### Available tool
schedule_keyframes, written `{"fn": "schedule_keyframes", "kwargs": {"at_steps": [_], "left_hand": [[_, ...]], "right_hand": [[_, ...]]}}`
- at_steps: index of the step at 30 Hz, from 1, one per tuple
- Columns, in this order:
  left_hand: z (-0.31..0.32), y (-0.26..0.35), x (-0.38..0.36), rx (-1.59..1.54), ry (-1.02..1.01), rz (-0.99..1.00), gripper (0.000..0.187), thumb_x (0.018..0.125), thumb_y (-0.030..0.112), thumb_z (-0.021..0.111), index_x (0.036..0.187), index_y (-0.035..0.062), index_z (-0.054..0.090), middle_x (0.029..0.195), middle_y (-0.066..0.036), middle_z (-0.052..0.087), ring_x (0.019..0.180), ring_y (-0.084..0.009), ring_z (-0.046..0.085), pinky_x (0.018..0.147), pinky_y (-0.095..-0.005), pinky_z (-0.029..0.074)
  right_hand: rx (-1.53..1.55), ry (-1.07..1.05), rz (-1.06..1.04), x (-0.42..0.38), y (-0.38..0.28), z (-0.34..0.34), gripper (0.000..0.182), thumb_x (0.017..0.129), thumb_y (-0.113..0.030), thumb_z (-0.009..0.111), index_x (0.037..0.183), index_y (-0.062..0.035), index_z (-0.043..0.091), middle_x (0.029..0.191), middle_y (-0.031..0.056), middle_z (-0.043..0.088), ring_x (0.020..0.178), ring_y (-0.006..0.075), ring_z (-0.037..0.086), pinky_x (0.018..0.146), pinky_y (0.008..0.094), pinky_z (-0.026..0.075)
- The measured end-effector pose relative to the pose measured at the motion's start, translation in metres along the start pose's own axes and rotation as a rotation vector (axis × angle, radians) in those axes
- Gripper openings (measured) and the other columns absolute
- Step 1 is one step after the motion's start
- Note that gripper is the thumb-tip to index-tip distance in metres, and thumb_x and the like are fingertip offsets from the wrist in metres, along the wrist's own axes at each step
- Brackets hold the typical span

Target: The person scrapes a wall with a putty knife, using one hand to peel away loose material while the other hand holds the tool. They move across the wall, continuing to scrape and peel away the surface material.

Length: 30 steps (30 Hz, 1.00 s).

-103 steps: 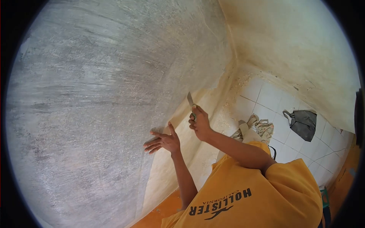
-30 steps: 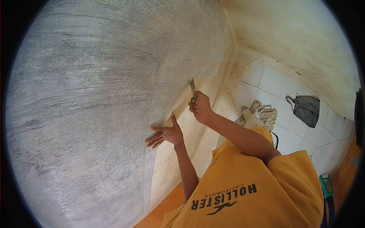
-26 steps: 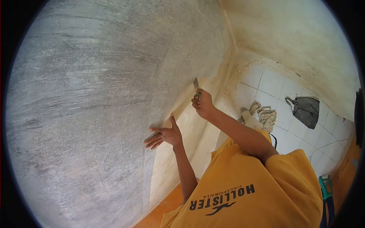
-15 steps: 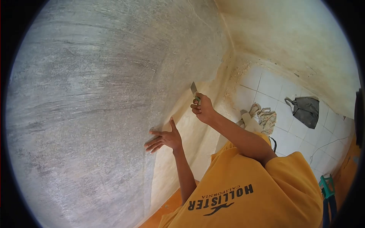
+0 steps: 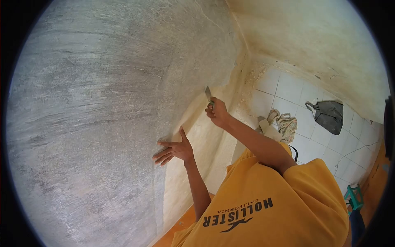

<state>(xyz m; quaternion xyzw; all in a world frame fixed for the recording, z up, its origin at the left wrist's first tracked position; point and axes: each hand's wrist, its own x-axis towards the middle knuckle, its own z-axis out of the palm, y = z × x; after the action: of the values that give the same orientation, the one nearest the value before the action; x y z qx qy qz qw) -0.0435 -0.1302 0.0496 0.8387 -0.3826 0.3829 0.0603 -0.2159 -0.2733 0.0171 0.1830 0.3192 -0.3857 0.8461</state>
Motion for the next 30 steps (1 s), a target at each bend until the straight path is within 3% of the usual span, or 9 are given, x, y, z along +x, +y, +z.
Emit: {"fn": "schedule_keyframes", "kwargs": {"at_steps": [2, 5, 8, 11, 14, 18, 22, 25, 30], "left_hand": [[-0.002, -0.002, -0.001, 0.013, -0.013, -0.005, 0.144, 0.075, 0.086, 0.066, 0.161, 0.01, -0.021, 0.143, -0.049, -0.04, 0.129, -0.0728, -0.037, 0.087, -0.0913, -0.009], [-0.001, -0.002, -0.001, 0.005, -0.002, 0.006, 0.144, 0.074, 0.085, 0.067, 0.161, 0.0098, -0.021, 0.143, -0.049, -0.041, 0.128, -0.0727, -0.038, 0.087, -0.0916, -0.009], [0.0, -0.002, -0.002, -0.042, -0.022, -0.012, 0.142, 0.076, 0.085, 0.065, 0.161, 0.0141, -0.024, 0.143, -0.047, -0.042, 0.129, -0.069, -0.041, 0.089, -0.0892, -0.013], [-0.001, -0.003, -0.002, 0.011, -0.029, -0.012, 0.146, 0.074, 0.085, 0.068, 0.161, 0.0091, -0.022, 0.142, -0.049, -0.041, 0.129, -0.0722, -0.038, 0.087, -0.0915, -0.009], [-0.004, -0.001, -0.001, 0.008, -0.038, -0.012, 0.145, 0.074, 0.085, 0.067, 0.16, 0.0091, -0.023, 0.142, -0.05, -0.041, 0.129, -0.0722, -0.038, 0.087, -0.0914, -0.009], [0.001, -0.004, -0.002, -0.001, -0.031, -0.009, 0.144, 0.076, 0.085, 0.066, 0.161, 0.01, -0.023, 0.142, -0.05, -0.04, 0.129, -0.0707, -0.039, 0.089, -0.09, -0.01], [-0.002, -0.003, 0.0, 0.024, -0.034, 0.001, 0.146, 0.075, 0.084, 0.067, 0.16, 0.0072, -0.022, 0.14, -0.052, -0.04, 0.128, -0.0731, -0.037, 0.088, -0.091, -0.009], [0.001, -0.001, -0.007, 0.022, -0.042, -0.017, 0.145, 0.075, 0.084, 0.067, 0.16, 0.0071, -0.023, 0.141, -0.052, -0.039, 0.128, -0.0732, -0.037, 0.089, -0.0908, -0.008], [-0.005, -0.001, 0.0, 0.001, -0.062, -0.016, 0.144, 0.077, 0.085, 0.064, 0.159, 0.007, -0.024, 0.142, -0.051, -0.04, 0.128, -0.0726, -0.039, 0.09, -0.0902, -0.01]], "right_hand": [[-0.004, -0.04, 0.052, -0.033, 0.006, 0.014, 0.015, 0.102, -0.019, 0.05, 0.091, -0.0125, 0.043, 0.069, 0.0011, 0.041, 0.049, 0.0094, 0.031, 0.04, 0.0258, 0.021], [-0.077, 0.03, -0.032, -0.014, -0.003, 0.007, 0.018, 0.102, -0.02, 0.051, 0.09, -0.0131, 0.041, 0.068, 0.0009, 0.041, 0.049, 0.0094, 0.03, 0.04, 0.0258, 0.021], [-0.002, -0.037, 0.015, 0.002, -0.009, -0.005, 0.018, 0.102, -0.021, 0.052, 0.09, -0.0133, 0.042, 0.068, 0.0007, 0.041, 0.049, 0.0094, 0.031, 0.04, 0.0259, 0.021], [0.001, -0.073, 0.042, -0.018, -0.004, 0.006, 0.015, 0.105, -0.022, 0.051, 0.095, -0.0137, 0.043, 0.067, -0.0001, 0.044, 0.049, 0.0075, 0.031, 0.038, 0.0229, 0.02], [-0.023, -0.014, -0.017, 0.013, -0.013, -0.014, 0.015, 0.105, -0.022, 0.052, 0.095, -0.0138, 0.044, 0.067, -0.0003, 0.044, 0.049, 0.0074, 0.031, 0.037, 0.0226, 0.02], [-0.058, -0.047, -0.012, -0.01, -0.001, 0.001, 0.018, 0.102, -0.025, 0.056, 0.093, -0.0141, 0.045, 0.068, -0.0007, 0.043, 0.049, 0.0089, 0.032, 0.037, 0.0237, 0.021], [-0.075, 0.008, -0.072, 0.001, -0.006, 0.001, 0.016, 0.102, -0.022, 0.052, 0.09, -0.0133, 0.046, 0.066, 0.0001, 0.041, 0.049, 0.0104, 0.033, 0.04, 0.0259, 0.023], [0.034, -0.022, 0.003, 0.019, -0.026, -0.011, 0.016, 0.102, -0.021, 0.052, 0.09, -0.0133, 0.045, 0.065, -0.0002, 0.04, 0.049, 0.01, 0.032, 0.04, 0.026, 0.023], [-0.036, -0.071, -0.02, -0.012, -0.006, 0.002, 0.016, 0.102, -0.021, 0.052, 0.09, -0.0147, 0.044, 0.065, -0.0009, 0.039, 0.048, 0.0095, 0.031, 0.04, 0.0256, 0.022]]}}
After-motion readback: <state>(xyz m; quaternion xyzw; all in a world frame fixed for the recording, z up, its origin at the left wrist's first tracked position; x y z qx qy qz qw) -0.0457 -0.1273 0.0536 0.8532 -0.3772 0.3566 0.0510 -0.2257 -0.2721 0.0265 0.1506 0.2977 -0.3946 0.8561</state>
